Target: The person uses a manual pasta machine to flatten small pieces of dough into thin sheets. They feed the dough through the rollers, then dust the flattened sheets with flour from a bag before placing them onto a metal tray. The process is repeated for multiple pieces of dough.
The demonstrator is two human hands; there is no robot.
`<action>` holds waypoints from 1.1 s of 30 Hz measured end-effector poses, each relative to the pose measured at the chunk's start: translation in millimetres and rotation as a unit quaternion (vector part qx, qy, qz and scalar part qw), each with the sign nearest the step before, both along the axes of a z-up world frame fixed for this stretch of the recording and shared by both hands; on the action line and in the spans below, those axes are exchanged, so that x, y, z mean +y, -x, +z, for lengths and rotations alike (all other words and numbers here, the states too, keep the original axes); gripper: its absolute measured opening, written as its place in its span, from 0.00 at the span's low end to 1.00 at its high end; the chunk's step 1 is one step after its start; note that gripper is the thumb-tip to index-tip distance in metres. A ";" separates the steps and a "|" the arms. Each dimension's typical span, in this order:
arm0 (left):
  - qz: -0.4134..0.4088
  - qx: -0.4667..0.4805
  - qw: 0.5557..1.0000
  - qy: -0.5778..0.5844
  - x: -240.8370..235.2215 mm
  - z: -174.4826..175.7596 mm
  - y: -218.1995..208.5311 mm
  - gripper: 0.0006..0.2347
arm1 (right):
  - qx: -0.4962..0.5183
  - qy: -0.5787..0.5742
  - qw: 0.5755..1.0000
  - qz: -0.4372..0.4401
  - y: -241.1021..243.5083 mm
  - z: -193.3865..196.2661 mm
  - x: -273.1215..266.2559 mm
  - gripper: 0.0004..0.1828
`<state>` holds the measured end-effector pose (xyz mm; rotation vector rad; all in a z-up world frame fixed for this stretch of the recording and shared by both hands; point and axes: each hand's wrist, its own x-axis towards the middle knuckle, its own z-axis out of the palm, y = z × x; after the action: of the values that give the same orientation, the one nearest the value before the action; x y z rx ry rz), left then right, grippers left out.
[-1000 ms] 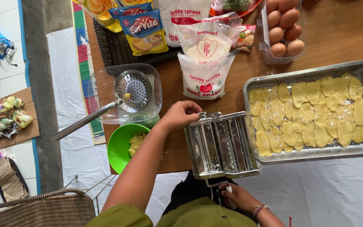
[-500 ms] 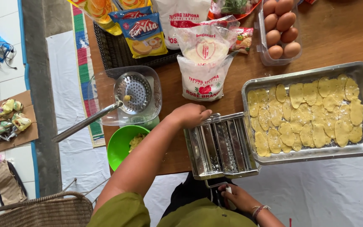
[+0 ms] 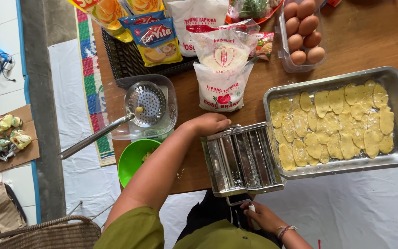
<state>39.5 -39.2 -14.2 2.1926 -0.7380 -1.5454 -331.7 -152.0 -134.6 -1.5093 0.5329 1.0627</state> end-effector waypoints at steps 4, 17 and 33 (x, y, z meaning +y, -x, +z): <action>0.010 0.005 1.000 -0.014 -0.2 -7.0 -1.9 0.26 | -0.016 0.019 1.000 -0.001 9.3 -16.2 2.2 0.16; 0.007 -0.006 0.998 0.069 6.4 -27.8 -1.0 0.16 | -0.012 0.034 0.999 -0.003 11.3 -14.6 4.1 0.16; 0.073 0.043 0.984 0.155 14.2 -59.9 -0.1 0.15 | 0.009 0.017 1.000 -0.021 9.6 -11.6 6.1 0.17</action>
<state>39.6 -25.0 -74.1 1.8965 -0.7186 -1.3426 -341.3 -145.9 -146.2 -1.5127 0.5957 1.0396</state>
